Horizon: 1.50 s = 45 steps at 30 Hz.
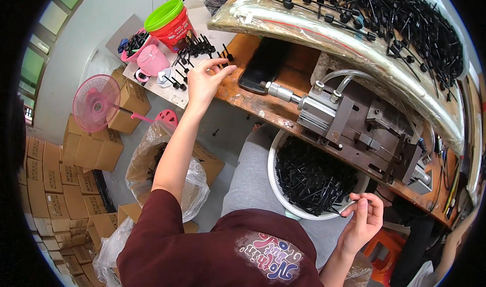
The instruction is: The person is using a specialized pneumatic press tool to assemble small black plastic and rubber components onto a wire or cable housing.
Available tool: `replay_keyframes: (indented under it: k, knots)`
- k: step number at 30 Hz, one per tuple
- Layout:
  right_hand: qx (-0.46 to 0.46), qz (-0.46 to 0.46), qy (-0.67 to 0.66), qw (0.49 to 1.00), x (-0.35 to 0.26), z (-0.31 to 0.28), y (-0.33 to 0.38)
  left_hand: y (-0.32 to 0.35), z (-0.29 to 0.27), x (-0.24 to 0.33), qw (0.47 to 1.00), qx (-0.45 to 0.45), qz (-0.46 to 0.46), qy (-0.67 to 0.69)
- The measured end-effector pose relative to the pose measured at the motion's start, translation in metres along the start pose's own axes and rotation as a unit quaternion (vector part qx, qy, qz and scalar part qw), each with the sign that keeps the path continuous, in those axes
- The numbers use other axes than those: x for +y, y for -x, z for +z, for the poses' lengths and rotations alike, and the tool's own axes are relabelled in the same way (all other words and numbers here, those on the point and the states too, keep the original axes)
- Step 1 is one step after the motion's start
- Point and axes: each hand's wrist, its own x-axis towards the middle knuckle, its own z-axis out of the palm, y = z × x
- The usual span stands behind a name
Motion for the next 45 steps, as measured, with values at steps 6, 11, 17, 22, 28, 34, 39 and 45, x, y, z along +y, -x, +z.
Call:
replay_keyframes:
  k: [6,11,17,22,28,34,39,45]
  knots:
    - [0.025,0.017,-0.01,0.999,0.003,-0.007,0.004,0.007,0.01,-0.003,0.993,0.072,0.038,-0.09]
    - [0.02,0.029,-0.018,0.999,0.006,-0.005,0.003,0.021,0.003,-0.004,0.985,0.11,0.078,-0.106]
    - [0.009,0.039,-0.023,0.999,0.01,-0.003,0.002,0.02,0.006,-0.01,0.968,0.135,0.156,-0.143]
    - [-0.001,0.053,-0.029,0.998,0.013,0.0,0.003,0.011,0.019,-0.003,0.955,0.104,0.179,-0.211]
    - [0.001,0.062,-0.024,0.998,0.014,-0.001,0.004,0.003,0.034,0.007,0.942,0.063,0.155,-0.29]
    - [0.012,0.063,-0.028,0.998,0.013,-0.004,0.003,0.019,0.034,0.012,0.972,0.04,0.099,-0.211]
    - [0.008,0.073,-0.03,0.997,0.014,-0.004,0.001,0.025,0.03,0.001,0.979,0.036,0.09,-0.18]
    - [-0.001,0.074,-0.037,0.997,0.015,-0.002,-0.001,0.024,0.025,0.006,0.968,0.04,0.141,-0.202]
